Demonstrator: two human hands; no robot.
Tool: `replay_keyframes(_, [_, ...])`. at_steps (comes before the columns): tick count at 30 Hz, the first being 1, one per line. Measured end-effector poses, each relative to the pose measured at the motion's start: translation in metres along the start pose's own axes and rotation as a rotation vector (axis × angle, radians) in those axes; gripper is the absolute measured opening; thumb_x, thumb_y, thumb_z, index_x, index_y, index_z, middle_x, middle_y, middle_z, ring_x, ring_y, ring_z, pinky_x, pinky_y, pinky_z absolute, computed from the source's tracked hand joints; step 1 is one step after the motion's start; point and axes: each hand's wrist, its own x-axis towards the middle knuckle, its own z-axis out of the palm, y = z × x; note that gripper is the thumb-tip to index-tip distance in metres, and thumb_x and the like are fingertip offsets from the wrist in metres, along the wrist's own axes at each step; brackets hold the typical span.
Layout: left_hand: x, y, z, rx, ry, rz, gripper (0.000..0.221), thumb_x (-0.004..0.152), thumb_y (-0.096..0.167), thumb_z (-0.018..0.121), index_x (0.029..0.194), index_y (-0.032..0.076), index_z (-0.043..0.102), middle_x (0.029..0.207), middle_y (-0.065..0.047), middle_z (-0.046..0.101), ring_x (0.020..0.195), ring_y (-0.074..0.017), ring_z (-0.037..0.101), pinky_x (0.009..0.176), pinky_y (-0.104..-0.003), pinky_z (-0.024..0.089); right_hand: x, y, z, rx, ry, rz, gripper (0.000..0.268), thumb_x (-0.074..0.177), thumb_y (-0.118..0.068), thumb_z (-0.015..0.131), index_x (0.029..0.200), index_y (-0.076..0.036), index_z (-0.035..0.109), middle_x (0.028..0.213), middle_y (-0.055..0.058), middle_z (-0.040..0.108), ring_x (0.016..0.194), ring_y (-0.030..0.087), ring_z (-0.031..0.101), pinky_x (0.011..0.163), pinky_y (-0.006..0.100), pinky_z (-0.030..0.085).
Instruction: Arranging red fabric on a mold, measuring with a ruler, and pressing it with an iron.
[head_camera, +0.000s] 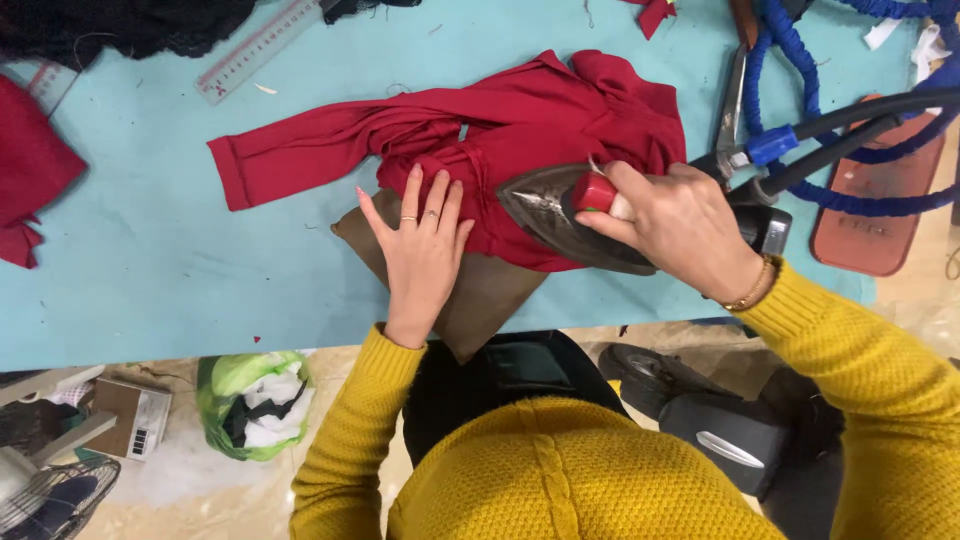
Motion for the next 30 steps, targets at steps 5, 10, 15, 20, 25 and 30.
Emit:
replay_keyframes(5, [-0.002, -0.003, 0.002, -0.012, 0.009, -0.039, 0.036, 0.109, 0.035, 0.057, 0.138, 0.015, 0.065, 0.145, 0.001, 0.063, 0.148, -0.0264, 0.038, 0.115, -0.081, 0.013, 0.01, -0.013, -0.003, -0.017, 0.011, -0.02, 0.041, 0.1, -0.058, 0.062, 0.106, -0.017, 0.059, 0.062, 0.005, 0.065, 0.063, 0.024, 0.07, 0.078, 0.037, 0.055])
replay_keyframes(10, [-0.001, -0.004, 0.001, -0.016, 0.015, -0.043, 0.036, 0.107, 0.033, 0.062, 0.137, 0.015, 0.064, 0.146, 0.002, 0.061, 0.148, -0.0259, 0.038, 0.115, -0.082, 0.014, 0.003, -0.01, -0.004, -0.118, 0.002, -0.013, 0.044, 0.101, -0.061, 0.061, 0.103, -0.017, 0.058, 0.062, 0.003, 0.063, 0.061, 0.022, 0.069, 0.078, 0.034, 0.055])
replay_keyframes(15, [-0.003, -0.005, 0.005, -0.003, 0.017, -0.033, 0.037, 0.105, 0.033, 0.064, 0.137, 0.014, 0.064, 0.147, 0.001, 0.061, 0.148, -0.0273, 0.038, 0.114, -0.083, 0.016, 0.01, -0.019, 0.003, -0.117, 0.047, -0.038, 0.047, 0.1, -0.065, 0.06, 0.099, -0.018, 0.056, 0.059, 0.002, 0.059, 0.059, 0.021, 0.067, 0.076, 0.032, 0.054])
replay_keyframes(20, [-0.004, -0.005, 0.005, 0.003, 0.014, -0.028, 0.037, 0.107, 0.031, 0.061, 0.139, 0.014, 0.063, 0.149, 0.002, 0.059, 0.148, -0.0267, 0.037, 0.114, -0.083, 0.016, 0.003, -0.011, 0.007, -0.178, 0.053, -0.061, 0.051, 0.102, -0.065, 0.055, 0.096, -0.015, 0.055, 0.057, 0.004, 0.056, 0.057, 0.022, 0.066, 0.074, 0.033, 0.053])
replay_keyframes(25, [-0.001, -0.003, 0.0, 0.01, 0.006, -0.028, 0.035, 0.108, 0.03, 0.058, 0.139, 0.014, 0.063, 0.147, 0.002, 0.06, 0.149, -0.0263, 0.037, 0.115, -0.082, 0.015, -0.005, 0.001, 0.007, -0.196, 0.071, -0.07, 0.051, 0.101, -0.067, 0.053, 0.096, -0.017, 0.056, 0.056, 0.003, 0.056, 0.055, 0.021, 0.065, 0.074, 0.031, 0.054])
replay_keyframes(30, [-0.002, 0.001, -0.001, 0.038, 0.012, -0.001, 0.043, 0.102, 0.03, 0.067, 0.142, 0.014, 0.061, 0.149, -0.002, 0.058, 0.15, -0.0298, 0.037, 0.114, -0.082, 0.016, -0.022, 0.023, 0.007, -0.184, 0.075, -0.078, 0.049, 0.1, -0.067, 0.057, 0.095, -0.018, 0.055, 0.054, 0.002, 0.058, 0.056, 0.021, 0.067, 0.076, 0.031, 0.055])
